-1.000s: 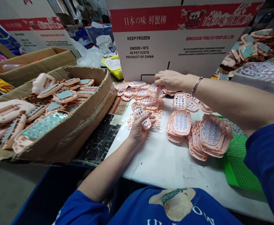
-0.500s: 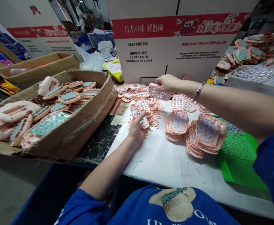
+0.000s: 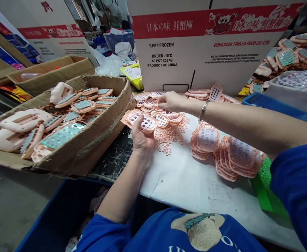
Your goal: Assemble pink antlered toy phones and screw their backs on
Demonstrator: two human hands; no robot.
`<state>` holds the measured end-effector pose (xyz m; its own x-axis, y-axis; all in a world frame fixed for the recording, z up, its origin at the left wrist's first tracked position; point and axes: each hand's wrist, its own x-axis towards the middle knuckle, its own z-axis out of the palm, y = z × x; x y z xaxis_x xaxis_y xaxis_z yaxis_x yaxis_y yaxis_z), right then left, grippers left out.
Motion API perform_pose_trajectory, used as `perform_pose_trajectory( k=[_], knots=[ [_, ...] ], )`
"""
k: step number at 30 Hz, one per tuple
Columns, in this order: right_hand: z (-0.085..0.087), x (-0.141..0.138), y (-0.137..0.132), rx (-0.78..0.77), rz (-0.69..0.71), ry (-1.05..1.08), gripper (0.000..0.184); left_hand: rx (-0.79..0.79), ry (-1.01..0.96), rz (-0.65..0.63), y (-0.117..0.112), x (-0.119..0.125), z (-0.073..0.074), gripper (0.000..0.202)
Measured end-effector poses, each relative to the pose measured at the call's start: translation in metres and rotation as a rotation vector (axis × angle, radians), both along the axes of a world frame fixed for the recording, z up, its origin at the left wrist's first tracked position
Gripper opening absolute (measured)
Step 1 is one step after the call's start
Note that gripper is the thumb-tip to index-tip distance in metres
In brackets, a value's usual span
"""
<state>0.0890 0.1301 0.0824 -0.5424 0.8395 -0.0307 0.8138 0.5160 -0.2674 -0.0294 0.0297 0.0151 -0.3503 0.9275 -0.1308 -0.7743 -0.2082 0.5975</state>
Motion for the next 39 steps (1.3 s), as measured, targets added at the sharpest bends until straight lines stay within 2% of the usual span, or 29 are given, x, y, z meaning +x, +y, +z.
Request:
perform_pose_trajectory(
  k=[2, 4, 7, 10, 14, 16, 21, 25, 29, 33, 37, 39],
  knots=[
    [-0.019, -0.005, 0.014, 0.015, -0.029, -0.148, 0.023, -0.002, 0.009, 0.024, 0.003, -0.007, 0.002, 0.015],
    [-0.036, -0.010, 0.021, -0.010, -0.054, -0.224, 0.027, -0.022, 0.015, 0.006, 0.005, -0.008, 0.001, 0.015],
    [-0.047, -0.016, 0.022, -0.040, -0.074, -0.309, 0.033, -0.046, 0.016, -0.006, 0.007, -0.004, -0.002, 0.018],
    [-0.035, -0.015, 0.020, -0.039, -0.095, -0.336, 0.031, -0.017, 0.017, -0.027, 0.009, 0.001, -0.008, 0.025],
    [0.002, 0.001, 0.011, 0.034, -0.144, -0.231, 0.016, 0.036, 0.005, -0.076, 0.012, 0.004, -0.017, 0.029],
    [0.017, 0.012, -0.001, 0.051, -0.160, -0.147, 0.018, 0.053, 0.022, -0.110, 0.011, 0.006, -0.020, 0.027],
    [0.031, 0.034, -0.050, -0.075, -0.174, 0.183, 0.012, 0.205, 0.078, -0.252, -0.007, 0.023, -0.016, 0.032],
    [0.033, 0.048, -0.088, -0.135, -0.148, 0.234, 0.019, 0.256, 0.097, -0.364, -0.033, 0.038, -0.003, 0.043],
    [0.032, 0.062, -0.121, -0.029, -0.108, 0.095, 0.017, 0.224, 0.066, -0.426, -0.064, 0.049, 0.001, 0.049],
    [0.026, 0.075, -0.163, 0.079, -0.133, -0.020, 0.020, 0.180, 0.023, -0.491, -0.097, 0.057, -0.008, 0.043],
    [0.029, 0.112, -0.234, 0.236, -0.115, 0.106, 0.029, 0.102, 0.000, -0.551, -0.121, 0.062, -0.017, 0.045],
    [0.038, 0.145, -0.275, 0.199, -0.201, 0.151, 0.033, 0.058, -0.012, -0.585, -0.125, 0.062, -0.018, 0.049]
  ],
)
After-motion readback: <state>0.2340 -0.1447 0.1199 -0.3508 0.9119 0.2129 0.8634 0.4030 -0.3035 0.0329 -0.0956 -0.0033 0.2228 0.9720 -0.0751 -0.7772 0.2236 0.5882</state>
